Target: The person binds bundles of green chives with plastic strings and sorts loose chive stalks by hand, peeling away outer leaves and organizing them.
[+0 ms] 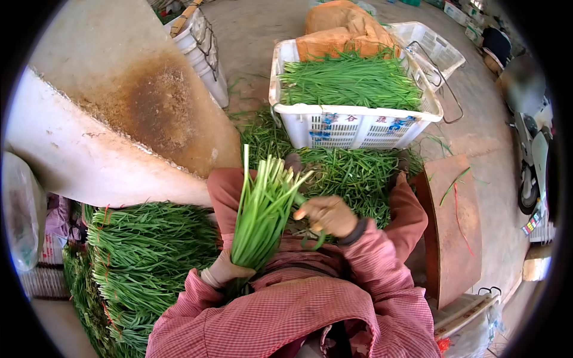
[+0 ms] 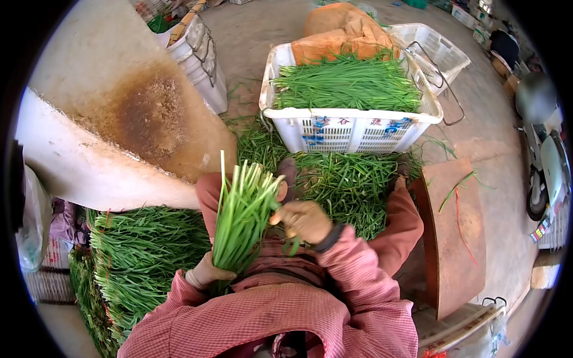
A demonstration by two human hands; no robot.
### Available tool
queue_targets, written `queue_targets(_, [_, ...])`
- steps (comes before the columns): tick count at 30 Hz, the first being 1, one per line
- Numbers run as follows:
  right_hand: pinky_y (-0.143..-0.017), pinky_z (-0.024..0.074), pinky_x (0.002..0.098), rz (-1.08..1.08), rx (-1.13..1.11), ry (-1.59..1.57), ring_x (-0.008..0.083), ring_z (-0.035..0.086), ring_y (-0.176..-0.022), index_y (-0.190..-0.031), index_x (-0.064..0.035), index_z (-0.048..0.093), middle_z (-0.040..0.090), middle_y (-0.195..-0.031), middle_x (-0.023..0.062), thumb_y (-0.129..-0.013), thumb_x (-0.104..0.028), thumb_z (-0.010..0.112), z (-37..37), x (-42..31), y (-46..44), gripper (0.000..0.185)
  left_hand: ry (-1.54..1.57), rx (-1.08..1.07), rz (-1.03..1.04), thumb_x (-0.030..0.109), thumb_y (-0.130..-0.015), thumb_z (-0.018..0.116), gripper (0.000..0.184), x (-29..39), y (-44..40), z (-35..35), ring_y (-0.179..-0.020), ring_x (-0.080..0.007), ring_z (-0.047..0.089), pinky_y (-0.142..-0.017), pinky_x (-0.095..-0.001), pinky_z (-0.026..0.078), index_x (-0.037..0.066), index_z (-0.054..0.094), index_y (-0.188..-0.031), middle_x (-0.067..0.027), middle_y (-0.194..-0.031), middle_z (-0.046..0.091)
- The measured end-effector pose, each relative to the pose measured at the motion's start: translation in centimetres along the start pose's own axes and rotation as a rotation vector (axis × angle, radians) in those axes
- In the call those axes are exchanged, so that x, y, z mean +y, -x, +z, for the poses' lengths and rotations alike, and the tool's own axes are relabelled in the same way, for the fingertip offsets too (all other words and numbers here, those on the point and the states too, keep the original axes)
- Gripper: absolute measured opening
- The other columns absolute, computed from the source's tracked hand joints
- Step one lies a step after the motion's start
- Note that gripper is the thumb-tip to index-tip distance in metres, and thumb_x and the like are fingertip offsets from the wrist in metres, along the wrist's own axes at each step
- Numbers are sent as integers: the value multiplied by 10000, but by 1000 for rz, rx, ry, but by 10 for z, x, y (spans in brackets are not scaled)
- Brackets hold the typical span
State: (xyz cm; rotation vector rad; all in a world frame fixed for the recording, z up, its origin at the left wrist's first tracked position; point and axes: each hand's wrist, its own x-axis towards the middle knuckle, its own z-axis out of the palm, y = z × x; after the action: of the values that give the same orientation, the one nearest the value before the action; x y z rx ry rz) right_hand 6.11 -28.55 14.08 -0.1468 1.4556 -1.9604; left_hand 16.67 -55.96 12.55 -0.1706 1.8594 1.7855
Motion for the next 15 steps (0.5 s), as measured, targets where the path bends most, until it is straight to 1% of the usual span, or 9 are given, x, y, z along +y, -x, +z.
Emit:
queue_targets(1, [-320, 211, 176, -56, -42, 39, 18, 321, -371, -889, -31, 594, 390, -461, -43, -848, -232, 532, -15, -17, 4, 214, 38, -117, -39, 35, -567, 737, 587, 0, 3, -8, -917, -123, 518, -821, -274, 419, 33, 507, -1107, -54, -1014, 575])
queue_targets(3, [-312, 198, 180, -211, -34, -401, 36, 293, -345, -774, -84, 550, 366, -465, -74, -851, -267, 509, -34, -35, 12, 202, -38, -213, 44, 37, -564, 736, 619, -32, -3, -29, -902, -144, 528, -807, -276, 428, 46, 489, -1131, -61, -1008, 574])
queue_targets(5, [-318, 212, 184, -345, 269, -531, 38, 282, -354, -825, -102, 544, 335, -469, -75, -833, -289, 533, -39, -68, 25, 188, 285, -495, -55, 12, -588, 709, 583, -45, -6, -34, -850, -167, 531, -755, -303, 442, 24, 481, -1124, -67, -956, 570])
queue_targets(6, [-318, 211, 191, -417, 328, -538, 34, 275, -357, -885, -88, 555, 349, -481, -67, -815, -296, 565, -56, -72, 26, 220, 284, -479, -98, 2, -562, 708, 644, -45, -4, -33, -855, -183, 545, -767, -296, 448, 48, 465, -1156, -64, -1005, 560])
queue_targets(8, [-393, 345, 216, -429, 472, -122, 99, 389, -405, -1007, -22, 530, 439, -522, -34, -808, -274, 581, -85, -68, 18, 324, 297, -434, -164, 7, -560, 713, 652, -39, -1, -28, -865, -182, 542, -775, -298, 445, 50, 461, -1161, -61, -1011, 556])
queue_targets(10, [-589, 505, 284, -252, 1004, 1431, 197, 527, -625, -1077, 46, 444, 508, -695, 53, -847, -176, 518, -88, -50, 18, 328, 318, -366, -239, 16, -558, 733, 673, -31, 1, -24, -926, -176, 525, -819, -304, 431, 56, 456, -1171, -48, -1043, 551])
queue_targets(11, [-633, 507, 304, -212, 961, 1561, 219, 514, -727, -1123, 28, 419, 472, -834, 85, -831, -157, 535, -74, -48, 19, 365, 311, -350, -238, 16, -557, 735, 675, -27, 1, -21, -932, -175, 523, -823, -305, 429, 56, 456, -1171, -47, -1047, 550])
queue_targets(14, [-765, 513, 366, -334, 326, 980, 285, 474, -1031, -1261, -25, 343, 365, -1253, 182, -783, -100, 584, -11, -36, 15, 541, 264, -318, -189, 18, -555, 741, 680, -18, 2, -12, -950, -172, 516, -835, -306, 423, 58, 457, -1172, -44, -1058, 548])
queue_targets(15, [-791, 494, 349, -343, 219, 771, 295, 508, -997, -1262, -26, 343, 455, -1192, 180, -795, -195, 580, 1, -23, 5, 550, 253, -306, -172, 18, -555, 743, 682, -15, 2, -8, -955, -171, 514, -839, -307, 421, 58, 457, -1172, -43, -1061, 548])
